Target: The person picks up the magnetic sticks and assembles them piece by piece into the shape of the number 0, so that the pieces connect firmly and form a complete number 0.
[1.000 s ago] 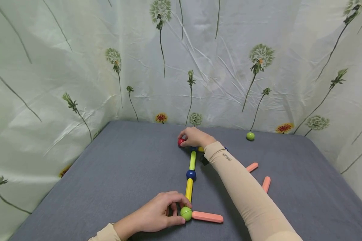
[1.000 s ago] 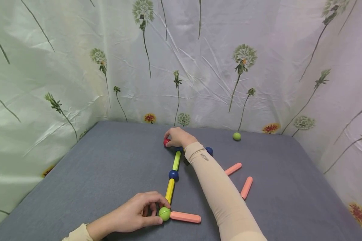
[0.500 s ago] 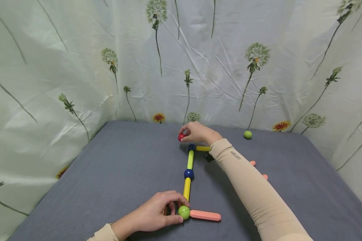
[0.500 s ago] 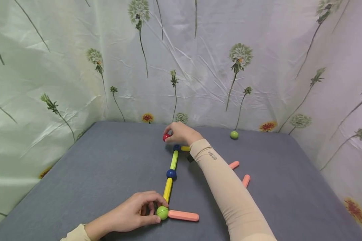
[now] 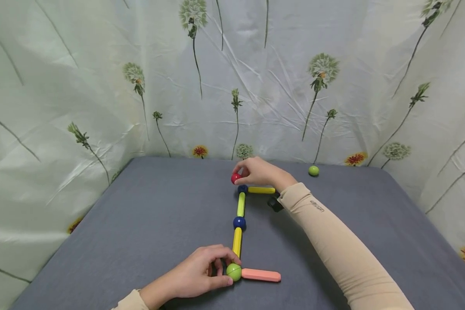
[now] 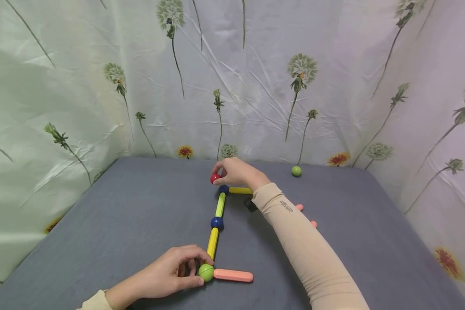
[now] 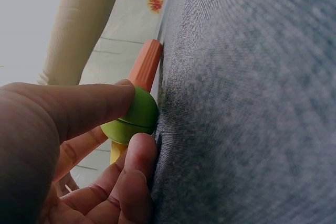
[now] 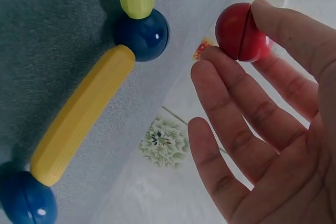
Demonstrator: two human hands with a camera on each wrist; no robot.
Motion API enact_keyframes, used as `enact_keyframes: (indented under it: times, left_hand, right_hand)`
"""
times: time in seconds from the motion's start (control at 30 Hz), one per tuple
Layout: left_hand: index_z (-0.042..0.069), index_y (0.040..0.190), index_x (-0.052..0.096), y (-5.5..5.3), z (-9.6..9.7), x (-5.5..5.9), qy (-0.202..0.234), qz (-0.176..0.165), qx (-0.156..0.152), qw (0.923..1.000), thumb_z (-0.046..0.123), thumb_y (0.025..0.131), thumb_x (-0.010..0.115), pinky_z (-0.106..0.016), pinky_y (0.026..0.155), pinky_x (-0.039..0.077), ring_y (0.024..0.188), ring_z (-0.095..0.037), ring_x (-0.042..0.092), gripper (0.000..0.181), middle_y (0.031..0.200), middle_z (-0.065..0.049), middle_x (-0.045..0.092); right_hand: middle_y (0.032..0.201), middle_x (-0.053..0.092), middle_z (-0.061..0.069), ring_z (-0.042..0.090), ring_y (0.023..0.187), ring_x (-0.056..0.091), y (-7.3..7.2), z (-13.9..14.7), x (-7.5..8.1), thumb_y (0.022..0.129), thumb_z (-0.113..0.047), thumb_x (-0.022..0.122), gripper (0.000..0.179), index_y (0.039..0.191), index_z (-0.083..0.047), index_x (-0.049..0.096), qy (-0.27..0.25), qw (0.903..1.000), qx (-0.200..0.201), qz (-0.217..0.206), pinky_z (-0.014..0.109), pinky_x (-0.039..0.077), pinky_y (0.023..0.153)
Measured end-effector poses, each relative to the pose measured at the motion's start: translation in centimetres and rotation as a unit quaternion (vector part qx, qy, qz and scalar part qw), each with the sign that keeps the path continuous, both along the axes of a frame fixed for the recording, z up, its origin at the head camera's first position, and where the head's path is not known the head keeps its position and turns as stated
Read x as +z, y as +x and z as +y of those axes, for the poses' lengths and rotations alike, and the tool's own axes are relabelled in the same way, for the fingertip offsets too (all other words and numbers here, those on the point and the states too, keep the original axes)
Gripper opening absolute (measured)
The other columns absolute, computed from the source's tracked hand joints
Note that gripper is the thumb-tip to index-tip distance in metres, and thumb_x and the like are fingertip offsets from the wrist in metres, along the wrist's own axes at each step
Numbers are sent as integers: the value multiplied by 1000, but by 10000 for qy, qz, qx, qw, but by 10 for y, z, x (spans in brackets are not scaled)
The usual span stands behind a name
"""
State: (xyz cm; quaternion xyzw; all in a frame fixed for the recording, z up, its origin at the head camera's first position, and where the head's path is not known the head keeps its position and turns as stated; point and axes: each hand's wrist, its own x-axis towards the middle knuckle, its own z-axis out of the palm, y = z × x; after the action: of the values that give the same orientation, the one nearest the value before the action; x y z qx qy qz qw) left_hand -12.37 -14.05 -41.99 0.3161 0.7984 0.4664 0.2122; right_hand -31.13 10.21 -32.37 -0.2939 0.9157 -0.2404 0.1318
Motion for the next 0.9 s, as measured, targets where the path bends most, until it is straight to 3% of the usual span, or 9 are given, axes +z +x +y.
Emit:
enact_keyframes:
  times: [0.17,0.4,0.57,0.9]
  left_hand:
    - [28,123,74,0,2,-1,53,64,-31,10000,28,97,82,-20,66,53,77,2,60,28,109,9,69]
    - [29,123,74,-1,-2,-4,87,130,-41,9999,30,97,82,-20,64,53,78,1,61,28,110,8,70]
    - [29,121,74,-1,-6,2,-26,88,65,9999,28,96,84,-21,63,52,80,-1,63,28,110,7,70]
    - [29,122,73,-1,3,1,-126,-147,9,9998,31,97,82,-22,64,53,80,-3,64,27,114,6,70]
  right_hand:
    - [102,80,6,25,94,74,14,13,2,101,-29,77,34,129,-10,72,-118,9999,111,-53,30,56,80]
    - [98,80,4,11,85,69,33,32,4,99,-29,79,30,125,-14,74,-313,9990,314,-75,31,57,81]
    - [99,80,7,12,85,69,42,46,0,99,-30,80,29,122,-15,74,-355,9984,387,-211,31,56,81]
    - [93,74,-8,9,83,66,72,85,-12,98,-33,80,28,120,-17,73,-278,9985,306,-361,29,56,80]
